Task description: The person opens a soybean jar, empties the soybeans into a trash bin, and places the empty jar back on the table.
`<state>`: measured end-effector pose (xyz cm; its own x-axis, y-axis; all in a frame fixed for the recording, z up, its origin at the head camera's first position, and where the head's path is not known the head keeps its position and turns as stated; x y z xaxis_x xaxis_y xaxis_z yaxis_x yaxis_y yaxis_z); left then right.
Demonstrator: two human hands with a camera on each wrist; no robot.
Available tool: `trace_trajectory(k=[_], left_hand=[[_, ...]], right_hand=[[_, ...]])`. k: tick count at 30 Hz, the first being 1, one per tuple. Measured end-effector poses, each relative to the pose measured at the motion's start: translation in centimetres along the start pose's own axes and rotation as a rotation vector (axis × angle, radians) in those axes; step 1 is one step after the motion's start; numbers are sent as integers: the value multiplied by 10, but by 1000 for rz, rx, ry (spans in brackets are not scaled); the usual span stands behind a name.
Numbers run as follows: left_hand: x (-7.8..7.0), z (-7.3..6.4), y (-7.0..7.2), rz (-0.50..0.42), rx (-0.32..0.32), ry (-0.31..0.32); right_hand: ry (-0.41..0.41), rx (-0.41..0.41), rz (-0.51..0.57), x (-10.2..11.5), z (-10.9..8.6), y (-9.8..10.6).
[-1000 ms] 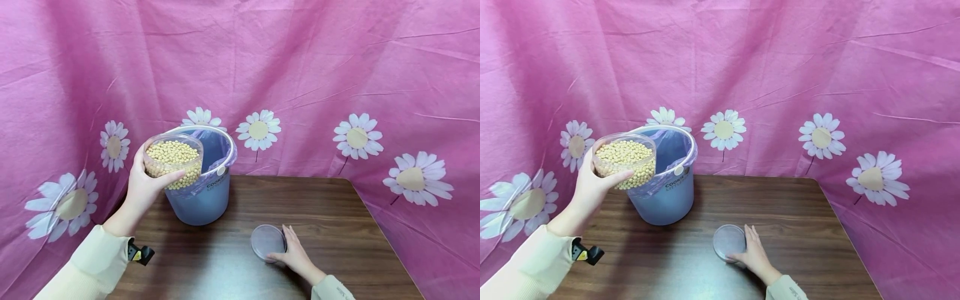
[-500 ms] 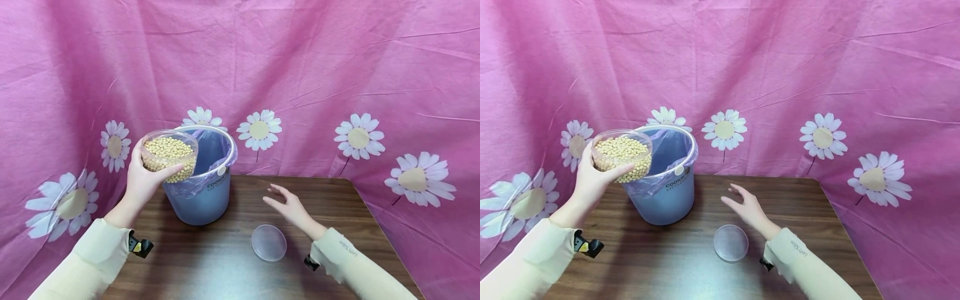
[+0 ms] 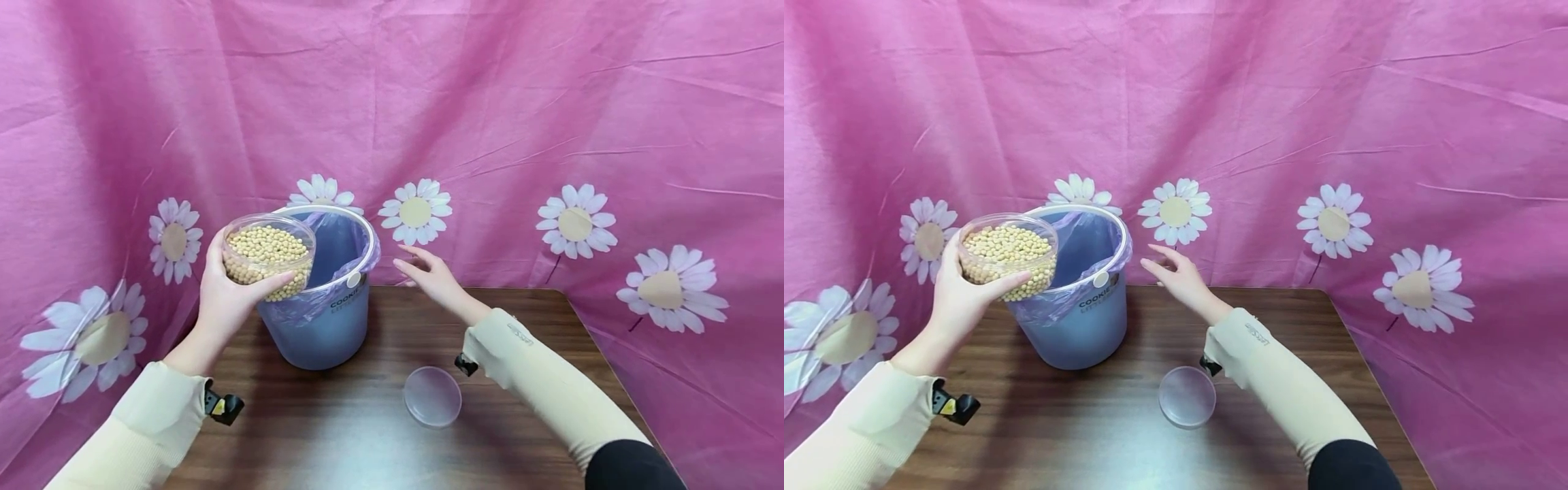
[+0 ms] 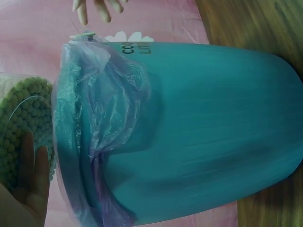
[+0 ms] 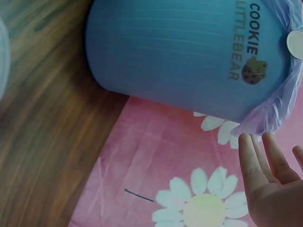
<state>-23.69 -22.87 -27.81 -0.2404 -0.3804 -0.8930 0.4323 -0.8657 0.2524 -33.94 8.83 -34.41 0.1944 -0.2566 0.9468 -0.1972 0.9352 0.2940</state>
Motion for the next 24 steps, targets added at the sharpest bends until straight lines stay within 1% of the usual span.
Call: trace_trajectory(k=[4, 9, 13, 16, 20, 24], left_hand=[[2, 2, -2, -3, -2, -21], [2, 2, -2, 0, -17, -49], [2, 3, -1, 3, -20, -48], [2, 6, -1, 9, -17, -48], [1, 9, -1, 18, -18, -53], [4, 14, 0, 64, -22, -44]], right_hand=[[-12, 20, 11, 7, 11, -10], [-10, 35, -46, 15, 22, -20], [-4, 45, -56, 20, 33, -30], [-19, 43, -56, 22, 41, -37], [-37, 36, -90, 23, 50, -46], [-47, 24, -103, 20, 56, -53]])
Point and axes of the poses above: each hand's wrist, its own z-axis towards the middle knuckle, its own y-axis out of the back of the hand, x = y × z, the point moved 6 cm from there along z, towards the middle knuckle, and after that the axes turned 3 degrees about -x, right-handed, at the moved point
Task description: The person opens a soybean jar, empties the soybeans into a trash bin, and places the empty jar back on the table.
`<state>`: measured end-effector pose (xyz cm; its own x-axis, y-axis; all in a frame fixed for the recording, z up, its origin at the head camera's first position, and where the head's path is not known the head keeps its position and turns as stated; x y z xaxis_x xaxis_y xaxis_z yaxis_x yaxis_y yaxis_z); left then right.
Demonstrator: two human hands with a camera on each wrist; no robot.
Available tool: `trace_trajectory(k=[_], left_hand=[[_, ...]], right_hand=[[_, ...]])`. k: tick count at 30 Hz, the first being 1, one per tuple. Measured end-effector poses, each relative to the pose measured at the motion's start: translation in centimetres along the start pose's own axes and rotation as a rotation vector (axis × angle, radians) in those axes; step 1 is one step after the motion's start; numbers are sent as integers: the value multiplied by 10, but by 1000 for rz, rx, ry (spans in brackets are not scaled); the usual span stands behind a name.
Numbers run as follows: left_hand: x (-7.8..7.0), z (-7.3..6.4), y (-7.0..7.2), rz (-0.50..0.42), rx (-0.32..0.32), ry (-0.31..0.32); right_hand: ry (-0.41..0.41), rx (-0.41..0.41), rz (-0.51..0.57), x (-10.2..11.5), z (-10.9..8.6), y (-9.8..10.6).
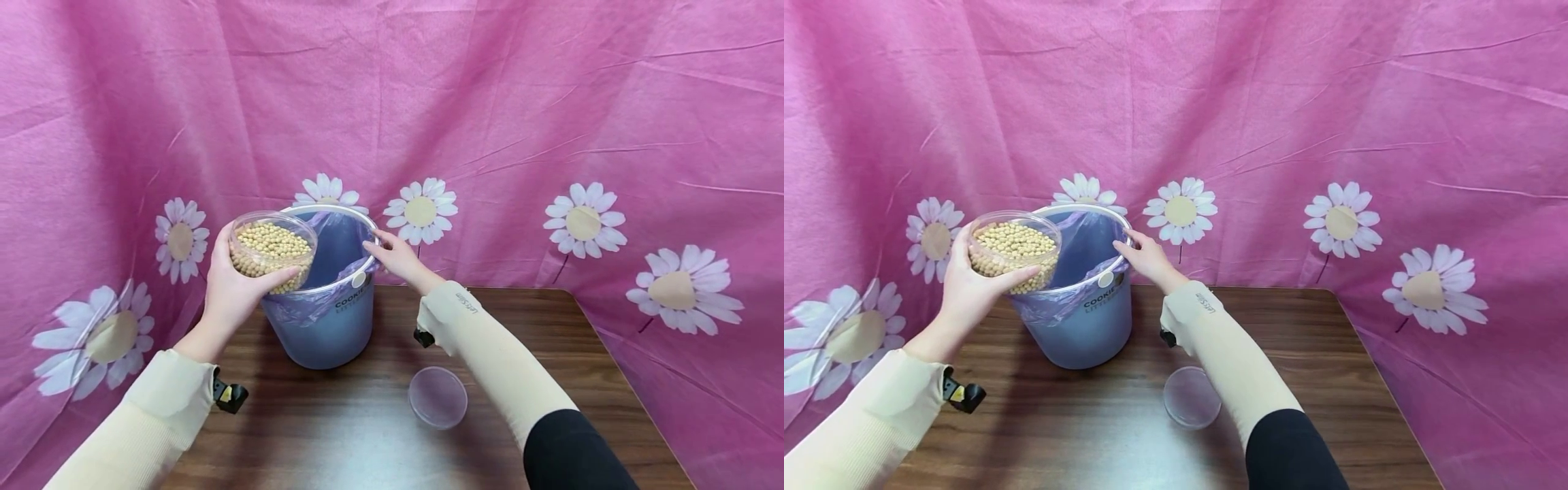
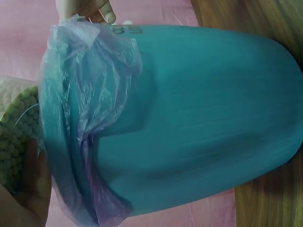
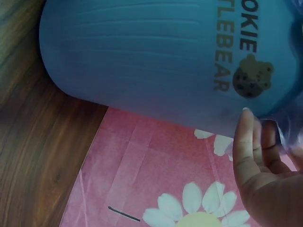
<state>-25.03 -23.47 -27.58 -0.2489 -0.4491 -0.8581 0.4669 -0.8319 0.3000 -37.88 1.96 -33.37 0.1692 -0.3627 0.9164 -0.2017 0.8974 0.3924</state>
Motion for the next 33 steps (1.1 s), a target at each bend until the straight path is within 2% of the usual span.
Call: trace_trajectory(k=[7, 11, 17, 24, 28, 33], left_hand=[[5, 15, 1, 127, -8, -17], [9, 22, 2, 216, 13, 4], [18, 32, -2, 272, 58, 42], [25, 39, -8, 359, 113, -24], [31, 39, -6, 377, 117, -37], [34, 39, -7, 403, 124, -104]], right_hand=[[26, -22, -16, 0, 4, -6], [18, -10, -28, -1, 3, -6], [18, -15, -49, -1, 3, -5], [38, -38, -67, 0, 1, -2], [39, -46, -68, 0, 1, -2], [35, -50, -62, 0, 1, -3]])
Point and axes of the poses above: each hand's wrist, its own z-axis towards the middle knuckle, its own y-axis out of the back of the hand, x = y × z, the point moved 6 cm from there along z, towards the middle knuckle, and after that the axes turned 3 degrees about -x, right-handed, at the moved point
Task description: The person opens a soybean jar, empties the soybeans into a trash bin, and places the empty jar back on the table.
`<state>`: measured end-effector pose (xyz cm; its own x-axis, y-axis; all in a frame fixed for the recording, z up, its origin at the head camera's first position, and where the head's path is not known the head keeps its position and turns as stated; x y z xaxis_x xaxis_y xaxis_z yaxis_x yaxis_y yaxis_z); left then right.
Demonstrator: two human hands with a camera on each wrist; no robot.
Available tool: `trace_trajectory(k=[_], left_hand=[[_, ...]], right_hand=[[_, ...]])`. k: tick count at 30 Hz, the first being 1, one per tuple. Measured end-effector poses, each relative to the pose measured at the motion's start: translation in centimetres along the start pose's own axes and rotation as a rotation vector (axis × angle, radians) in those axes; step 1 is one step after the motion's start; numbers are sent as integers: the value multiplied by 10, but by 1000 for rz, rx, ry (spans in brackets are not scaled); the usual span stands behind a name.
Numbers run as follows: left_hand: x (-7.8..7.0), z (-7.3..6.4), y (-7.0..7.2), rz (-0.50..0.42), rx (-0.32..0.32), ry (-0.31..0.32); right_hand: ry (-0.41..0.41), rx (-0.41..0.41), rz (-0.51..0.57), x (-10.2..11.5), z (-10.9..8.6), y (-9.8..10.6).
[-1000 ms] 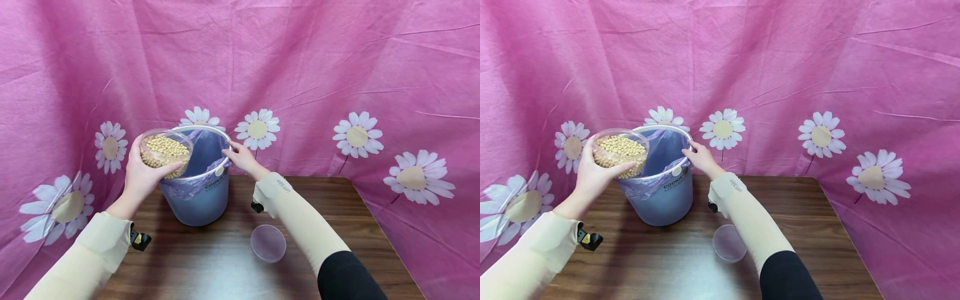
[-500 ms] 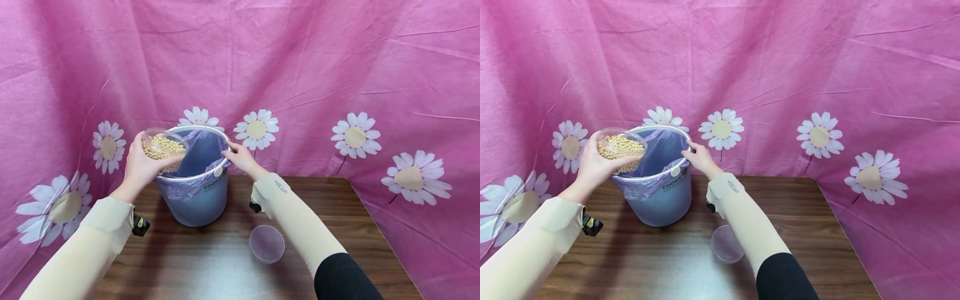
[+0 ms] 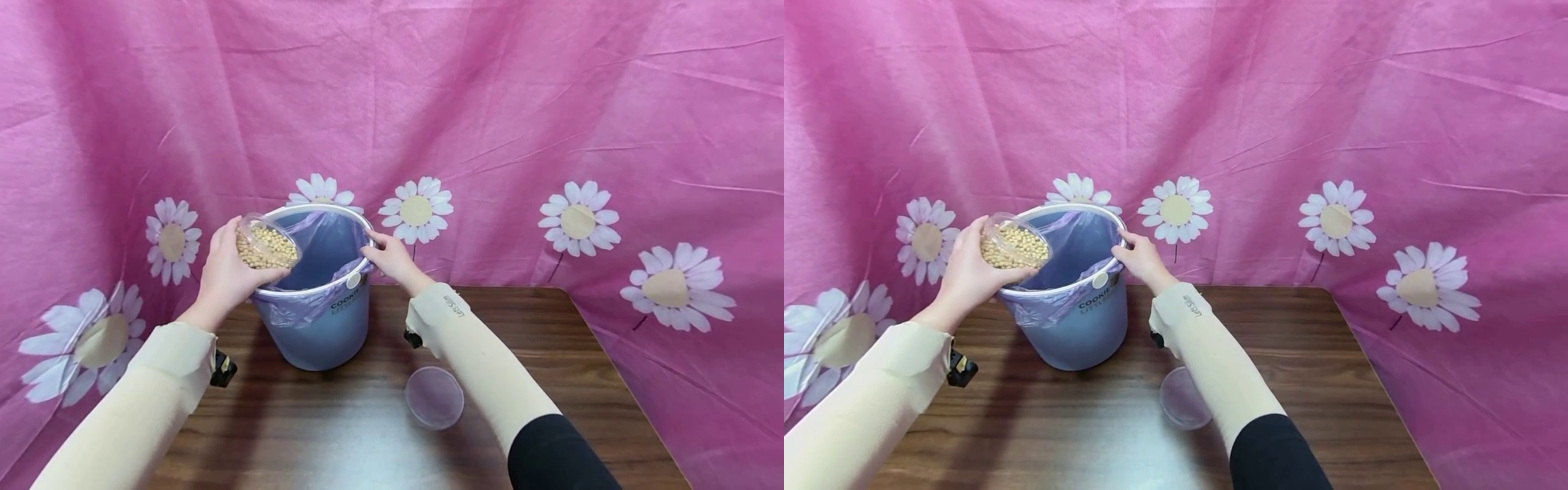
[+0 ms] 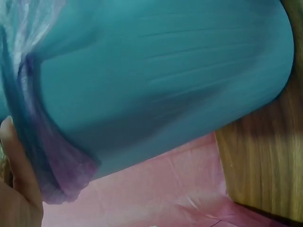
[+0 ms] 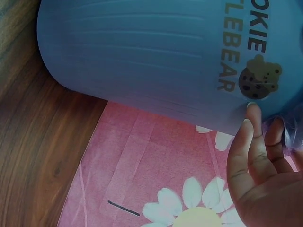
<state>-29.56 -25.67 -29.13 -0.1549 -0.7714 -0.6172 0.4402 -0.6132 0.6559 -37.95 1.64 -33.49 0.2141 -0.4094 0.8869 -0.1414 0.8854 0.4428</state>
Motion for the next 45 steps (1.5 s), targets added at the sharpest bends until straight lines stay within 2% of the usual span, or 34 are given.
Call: trace_trajectory(k=[5, 19, 45], left_hand=[[0, 0, 0, 36, -15, -37], [-6, 0, 1, 87, -8, -53], [-21, 4, 7, 203, 79, -89]], right_hand=[[-7, 1, 8, 1, 1, -2], [-21, 1, -5, 2, 2, -2], [-63, 13, -8, -1, 1, 0]])
Point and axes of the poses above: each hand's wrist, its own z-axis towards the middle knuckle, its own y-axis out of the back of the hand, x = y × z, the point moved 6 cm from there along z, towards the middle knuckle, and after that the axes turned 3 degrees about -x, right-handed, at the moved point
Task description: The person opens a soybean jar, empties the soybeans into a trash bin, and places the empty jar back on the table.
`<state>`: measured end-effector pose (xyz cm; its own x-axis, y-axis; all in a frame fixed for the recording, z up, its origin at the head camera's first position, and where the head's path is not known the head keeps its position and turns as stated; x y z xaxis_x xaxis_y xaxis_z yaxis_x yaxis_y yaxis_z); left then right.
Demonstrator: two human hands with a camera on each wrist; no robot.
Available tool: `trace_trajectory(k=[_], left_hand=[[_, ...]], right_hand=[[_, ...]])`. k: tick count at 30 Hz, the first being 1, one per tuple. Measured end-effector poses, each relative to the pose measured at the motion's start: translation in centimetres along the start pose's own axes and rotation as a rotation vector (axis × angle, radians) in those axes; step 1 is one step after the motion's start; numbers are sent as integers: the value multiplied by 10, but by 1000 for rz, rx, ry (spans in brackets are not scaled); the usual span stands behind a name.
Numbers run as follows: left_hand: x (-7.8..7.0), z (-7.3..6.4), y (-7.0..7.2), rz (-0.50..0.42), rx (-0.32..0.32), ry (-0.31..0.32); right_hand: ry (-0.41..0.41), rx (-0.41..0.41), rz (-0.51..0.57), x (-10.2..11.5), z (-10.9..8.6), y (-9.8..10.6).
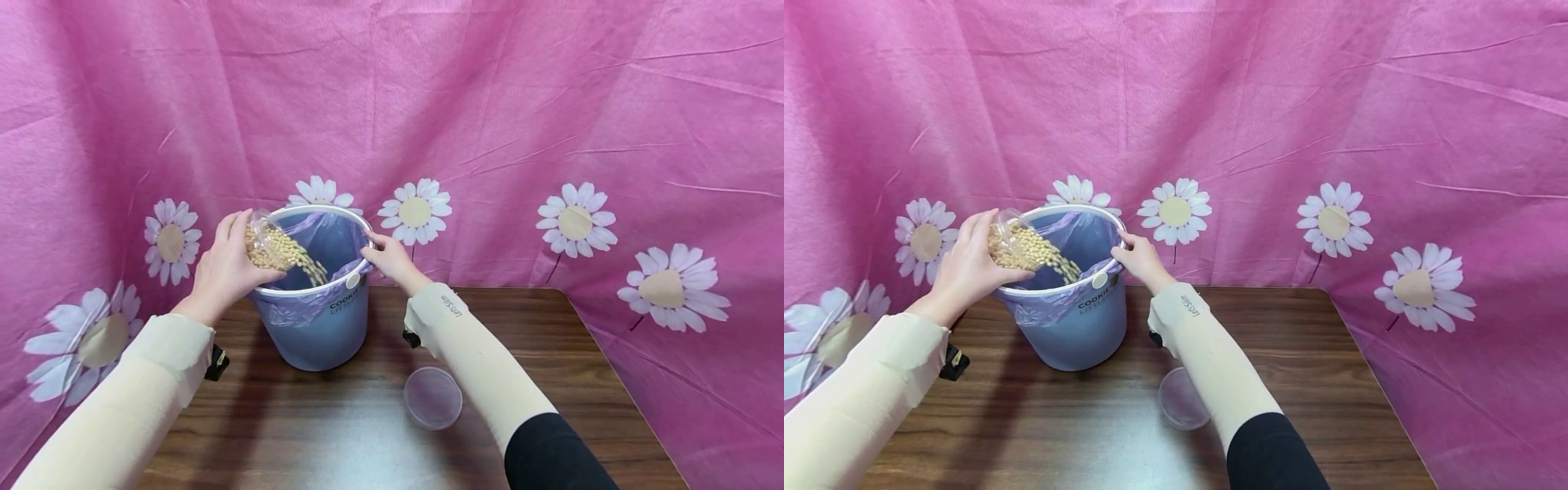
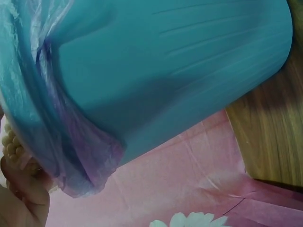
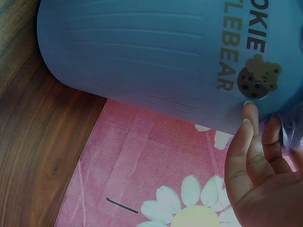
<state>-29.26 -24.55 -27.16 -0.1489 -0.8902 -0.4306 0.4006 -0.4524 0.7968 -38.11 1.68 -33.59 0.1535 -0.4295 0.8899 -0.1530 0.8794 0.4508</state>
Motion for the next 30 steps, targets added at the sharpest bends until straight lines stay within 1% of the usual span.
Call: trace_trajectory(k=[6, 12, 20, 30], left_hand=[[-2, 2, 2, 4, 6, -18], [-3, 3, 4, 23, 18, -32], [-5, 4, 8, 53, 10, -49], [-8, 6, 11, 70, 20, -49]], right_hand=[[7, -11, 11, 1, -1, 1], [14, -10, 0, 2, -2, 1], [24, -16, -1, 1, -2, 0], [12, -19, 7, -2, 1, -1]])
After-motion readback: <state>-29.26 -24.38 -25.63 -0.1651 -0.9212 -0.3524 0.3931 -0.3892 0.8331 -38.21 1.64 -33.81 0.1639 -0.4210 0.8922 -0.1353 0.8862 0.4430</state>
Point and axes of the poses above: each hand's wrist, its own z-axis towards the middle knuckle, its own y-axis out of the back of the hand, x = y × z, the point moved 6 cm from there along z, towards the middle knuckle, and after that the axes turned 3 degrees about -x, right-handed, at the moved point
